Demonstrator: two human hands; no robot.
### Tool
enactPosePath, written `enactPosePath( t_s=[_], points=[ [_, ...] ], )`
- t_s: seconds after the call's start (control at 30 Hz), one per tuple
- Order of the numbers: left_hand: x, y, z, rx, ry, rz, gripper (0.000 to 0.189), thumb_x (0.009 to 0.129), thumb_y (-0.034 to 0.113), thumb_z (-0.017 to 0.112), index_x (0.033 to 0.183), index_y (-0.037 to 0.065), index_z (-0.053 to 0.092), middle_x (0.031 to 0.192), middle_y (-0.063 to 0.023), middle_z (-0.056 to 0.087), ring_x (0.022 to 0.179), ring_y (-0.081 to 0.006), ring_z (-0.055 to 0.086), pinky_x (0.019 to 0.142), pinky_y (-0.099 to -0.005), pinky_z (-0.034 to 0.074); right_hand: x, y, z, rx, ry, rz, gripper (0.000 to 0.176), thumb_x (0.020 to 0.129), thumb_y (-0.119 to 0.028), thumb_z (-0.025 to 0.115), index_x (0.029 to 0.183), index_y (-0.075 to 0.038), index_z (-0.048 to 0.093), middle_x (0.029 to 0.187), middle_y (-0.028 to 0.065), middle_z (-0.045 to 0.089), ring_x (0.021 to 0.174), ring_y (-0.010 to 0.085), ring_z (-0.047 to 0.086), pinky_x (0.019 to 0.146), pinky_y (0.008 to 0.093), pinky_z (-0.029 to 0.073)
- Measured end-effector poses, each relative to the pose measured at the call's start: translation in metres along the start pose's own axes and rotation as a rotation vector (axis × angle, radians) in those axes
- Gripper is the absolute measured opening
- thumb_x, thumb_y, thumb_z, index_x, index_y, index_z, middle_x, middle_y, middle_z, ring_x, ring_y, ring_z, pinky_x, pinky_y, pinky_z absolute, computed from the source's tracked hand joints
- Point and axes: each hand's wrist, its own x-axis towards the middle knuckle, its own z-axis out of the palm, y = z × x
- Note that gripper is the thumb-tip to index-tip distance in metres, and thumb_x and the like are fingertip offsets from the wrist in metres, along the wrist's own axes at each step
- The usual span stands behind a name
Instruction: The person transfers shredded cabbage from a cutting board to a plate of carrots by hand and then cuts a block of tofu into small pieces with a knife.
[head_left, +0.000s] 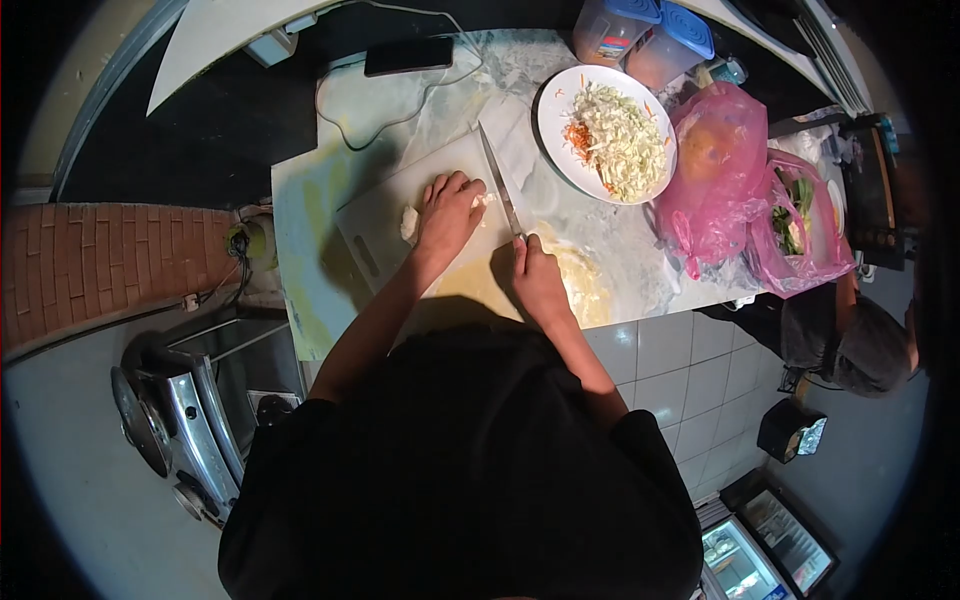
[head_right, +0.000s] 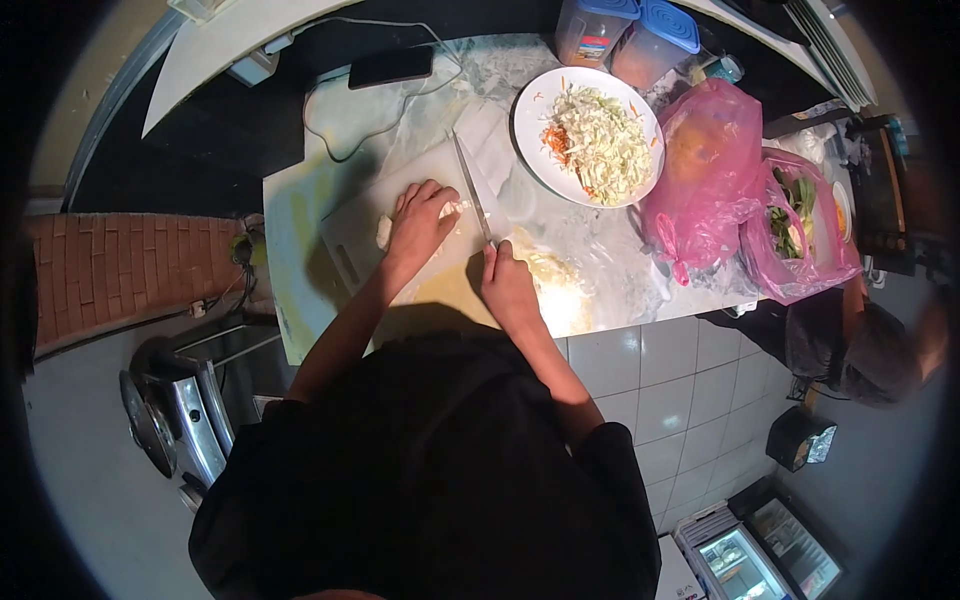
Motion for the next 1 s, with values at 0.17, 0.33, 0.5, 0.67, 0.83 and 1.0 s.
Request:
enactPosePath(
  t_s=[0.17,0.33,0.5,0.67,0.83,1.0],
  points=[
    [0.012,-0.004,0.004,0.013,0.013,-0.002,0.022,0.078,0.016,0.074,0.096,0.007,0.065,0.095,-0.0075,0.064,0.096,-0.0298,0.058,0.089,-0.0413,0.044,-0.002,0.003,0.001,0.039,0.006,0.018,0.036,0.105,-0.029,0.041,0.099,0.004,0.052,0.069,0.0337,0.059,0.069,0.0534,0.059,0.059,0.0573,0.045],
    [0.029,-0.013,0.013,-0.427,-0.089,-0.235,0.02,0.08,0.016,0.077,0.09,0.001,0.066,0.081,-0.0122,0.069,0.078,-0.0249,0.067,0.074,-0.0354,0.053,-0.001,0.004,-0.001,0.047,-0.005,0.029,0.035,0.105,-0.029,0.041,0.098,0.004,0.053,0.068,0.0331,0.059,0.068,0.0531,0.059,0.059,0.0568,0.045],
    [0.038,-0.02,0.014,-0.38,-0.129,-0.317,0.02,0.08,0.016,0.077,0.087,-0.001,0.069,0.078,-0.0129,0.072,0.073,-0.0206,0.07,0.07,-0.0318,0.055,0.002,0.006,-0.003,0.069,-0.002,0.035,0.035,0.105,-0.028,0.042,0.097,0.004,0.053,0.068,0.0324,0.059,0.069,0.0523,0.059,0.059,0.0557,0.045],
    [0.04,-0.031,0.004,-0.44,-0.223,-0.363,0.019,0.076,0.017,0.077,0.082,0.001,0.07,0.075,-0.015,0.07,0.073,-0.027,0.071,0.069,-0.0355,0.055,0.003,0.01,0.0,0.062,-0.004,0.039,0.036,0.105,-0.029,0.042,0.098,0.004,0.053,0.069,0.0323,0.06,0.07,0.0519,0.06,0.06,0.0554,0.045],
    [0.044,-0.04,0.007,-0.247,-0.21,-0.268,0.021,0.076,0.019,0.079,0.083,0.001,0.071,0.078,-0.0125,0.071,0.071,-0.0233,0.07,0.069,-0.0335,0.054,0.001,0.007,-0.001,0.077,-0.033,0.004,0.038,0.104,-0.03,0.042,0.102,0.006,0.053,0.07,0.0348,0.06,0.069,0.0531,0.061,0.06,0.0586,0.049],
    [0.047,-0.038,0.011,-0.078,-0.147,-0.234,0.016,0.074,0.017,0.078,0.078,0.005,0.069,0.073,-0.0117,0.068,0.072,-0.0289,0.068,0.07,-0.0383,0.054,0.001,0.008,0.01,0.017,-0.045,-0.009,0.037,0.104,-0.03,0.041,0.1,0.005,0.051,0.069,0.0345,0.06,0.068,0.0531,0.061,0.059,0.0589,0.049]
  ],
)
